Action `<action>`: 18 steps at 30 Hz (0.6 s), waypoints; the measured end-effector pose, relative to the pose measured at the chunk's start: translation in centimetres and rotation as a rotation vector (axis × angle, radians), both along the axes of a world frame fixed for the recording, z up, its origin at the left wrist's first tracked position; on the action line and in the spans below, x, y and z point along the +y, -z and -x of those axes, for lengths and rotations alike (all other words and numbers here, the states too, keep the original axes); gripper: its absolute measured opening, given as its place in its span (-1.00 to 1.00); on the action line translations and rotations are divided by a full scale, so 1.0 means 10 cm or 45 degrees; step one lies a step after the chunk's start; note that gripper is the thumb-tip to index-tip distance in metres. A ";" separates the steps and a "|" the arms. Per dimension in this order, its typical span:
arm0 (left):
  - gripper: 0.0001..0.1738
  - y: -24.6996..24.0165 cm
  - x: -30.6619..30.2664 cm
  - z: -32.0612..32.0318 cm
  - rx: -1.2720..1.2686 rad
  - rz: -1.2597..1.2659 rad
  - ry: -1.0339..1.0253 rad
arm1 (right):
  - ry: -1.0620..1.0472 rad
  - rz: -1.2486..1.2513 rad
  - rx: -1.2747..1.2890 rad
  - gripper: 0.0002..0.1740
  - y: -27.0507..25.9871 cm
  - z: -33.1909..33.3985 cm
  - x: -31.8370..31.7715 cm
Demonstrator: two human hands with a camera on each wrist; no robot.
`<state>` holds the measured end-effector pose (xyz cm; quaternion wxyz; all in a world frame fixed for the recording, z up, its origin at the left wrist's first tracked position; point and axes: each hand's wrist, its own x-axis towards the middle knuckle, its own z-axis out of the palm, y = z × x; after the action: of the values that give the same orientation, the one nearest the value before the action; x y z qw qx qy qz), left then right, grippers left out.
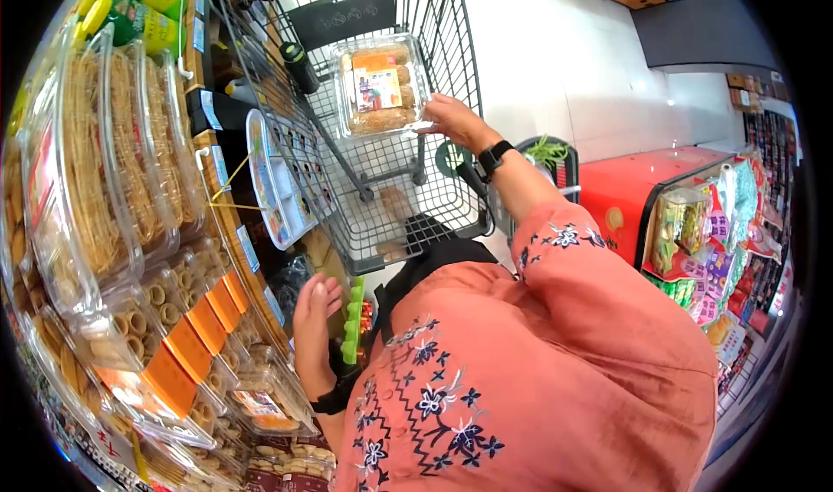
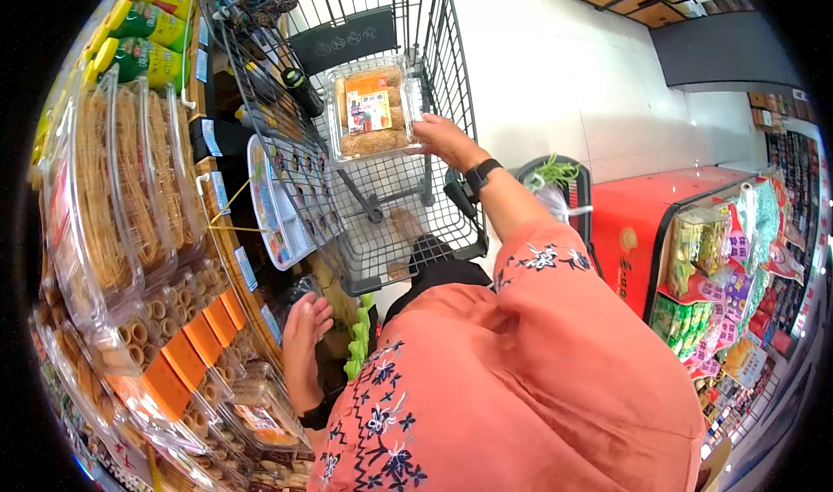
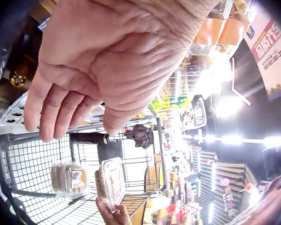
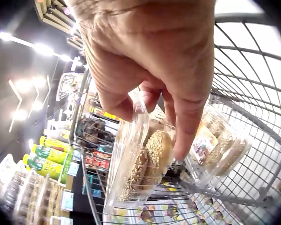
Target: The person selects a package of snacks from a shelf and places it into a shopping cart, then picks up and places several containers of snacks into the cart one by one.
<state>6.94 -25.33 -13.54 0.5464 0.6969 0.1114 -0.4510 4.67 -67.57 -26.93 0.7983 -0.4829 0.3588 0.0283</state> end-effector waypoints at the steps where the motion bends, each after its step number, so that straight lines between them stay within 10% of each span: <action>1: -0.33 -0.02 -0.04 -0.02 -0.032 -0.001 0.029 | -0.033 0.028 -0.017 -0.72 -0.05 0.02 -0.02; 18: -0.25 -0.10 -0.62 -0.09 -0.173 0.669 -0.274 | -0.487 0.177 -0.194 -0.82 -1.59 0.61 0.64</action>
<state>7.82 -31.51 -12.58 0.7591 0.5443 0.0270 -0.3562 -1.48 -61.22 -10.98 0.7679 -0.5970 0.2001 0.1179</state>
